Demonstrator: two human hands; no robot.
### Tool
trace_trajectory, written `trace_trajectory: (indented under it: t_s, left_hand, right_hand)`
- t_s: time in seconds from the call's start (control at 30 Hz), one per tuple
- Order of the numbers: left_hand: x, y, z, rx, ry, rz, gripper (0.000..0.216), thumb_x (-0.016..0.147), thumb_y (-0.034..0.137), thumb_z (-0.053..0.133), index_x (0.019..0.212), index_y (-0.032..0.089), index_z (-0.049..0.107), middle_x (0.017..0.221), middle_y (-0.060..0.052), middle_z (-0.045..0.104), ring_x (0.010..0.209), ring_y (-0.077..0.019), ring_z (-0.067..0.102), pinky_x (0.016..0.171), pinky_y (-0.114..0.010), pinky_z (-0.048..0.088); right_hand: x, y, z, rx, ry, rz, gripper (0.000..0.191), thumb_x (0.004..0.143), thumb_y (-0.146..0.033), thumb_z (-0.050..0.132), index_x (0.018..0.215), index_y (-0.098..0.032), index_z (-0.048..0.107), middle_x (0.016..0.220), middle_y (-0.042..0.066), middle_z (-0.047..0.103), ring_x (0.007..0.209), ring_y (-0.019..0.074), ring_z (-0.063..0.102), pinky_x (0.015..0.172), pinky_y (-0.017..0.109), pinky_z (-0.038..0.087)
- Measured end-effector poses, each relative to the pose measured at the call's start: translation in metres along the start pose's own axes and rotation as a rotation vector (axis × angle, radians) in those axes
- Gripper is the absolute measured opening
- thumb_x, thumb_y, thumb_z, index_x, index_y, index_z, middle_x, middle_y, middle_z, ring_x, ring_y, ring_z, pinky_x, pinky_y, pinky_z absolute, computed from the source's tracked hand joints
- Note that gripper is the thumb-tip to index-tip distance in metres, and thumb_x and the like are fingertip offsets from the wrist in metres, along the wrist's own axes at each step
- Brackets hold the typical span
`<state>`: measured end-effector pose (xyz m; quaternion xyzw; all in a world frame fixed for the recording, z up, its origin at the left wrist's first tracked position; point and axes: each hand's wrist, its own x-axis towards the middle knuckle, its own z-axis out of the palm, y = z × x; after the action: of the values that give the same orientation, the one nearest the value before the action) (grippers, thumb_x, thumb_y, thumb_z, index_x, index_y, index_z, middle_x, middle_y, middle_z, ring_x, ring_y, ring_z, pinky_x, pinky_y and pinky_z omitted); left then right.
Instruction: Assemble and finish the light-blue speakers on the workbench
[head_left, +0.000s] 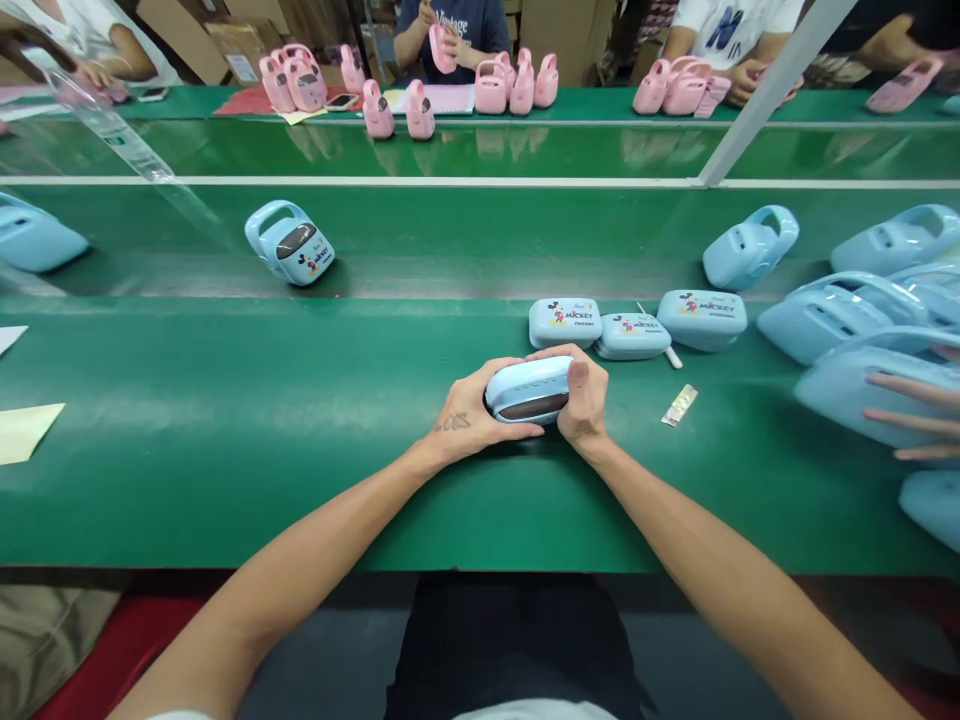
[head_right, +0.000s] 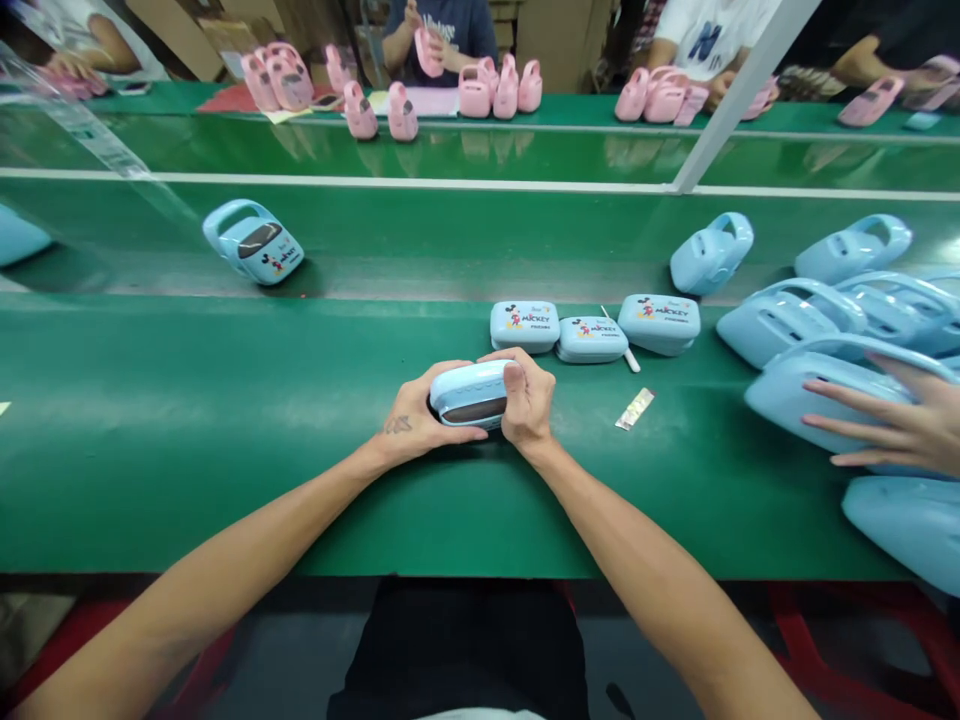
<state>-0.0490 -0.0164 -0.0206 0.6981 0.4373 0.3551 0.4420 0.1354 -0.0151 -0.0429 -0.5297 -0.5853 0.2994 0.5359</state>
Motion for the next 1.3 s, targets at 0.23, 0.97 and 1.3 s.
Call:
trace_trajectory:
  t_s: [0.23, 0.97, 1.3]
  left_hand:
    - [-0.001, 0.008, 0.002, 0.029, 0.087, -0.09, 0.08, 0.058, 0.051, 0.1, 0.128, 0.027, 0.071, 0.118, -0.003, 0.08, 0.106, -0.0279, 0.075, 0.099, -0.041, 0.057]
    - [0.118, -0.001, -0.098, -0.571, 0.687, -0.31, 0.05, 0.063, 0.034, 0.096, 0.102, 0.023, 0.066, 0.106, -0.005, 0.077, 0.109, -0.0289, 0.075, 0.088, -0.042, 0.066]
    - [0.16, -0.06, -0.181, 0.208, 0.843, -0.303, 0.075, 0.045, 0.046, 0.103, 0.096, 0.026, 0.052, 0.107, -0.013, 0.072, 0.133, -0.0517, 0.061, 0.112, -0.072, 0.045]
  right_hand:
    - [0.006, -0.003, 0.003, 0.064, 0.026, 0.034, 0.081, 0.094, -0.09, 0.03, 0.092, -0.024, 0.077, 0.093, 0.011, 0.082, 0.088, 0.0316, 0.078, 0.08, 0.044, 0.062]
    - [0.084, -0.025, -0.048, 0.057, 0.016, -0.103, 0.022, 0.094, -0.035, 0.066, 0.11, -0.025, 0.078, 0.097, 0.005, 0.083, 0.082, 0.0236, 0.079, 0.081, 0.042, 0.068]
    - [0.228, 0.002, -0.242, -1.128, -0.047, -0.078, 0.039, 0.088, -0.001, 0.062, 0.115, -0.022, 0.081, 0.16, 0.019, 0.056, 0.13, 0.0379, 0.065, 0.105, 0.056, 0.057]
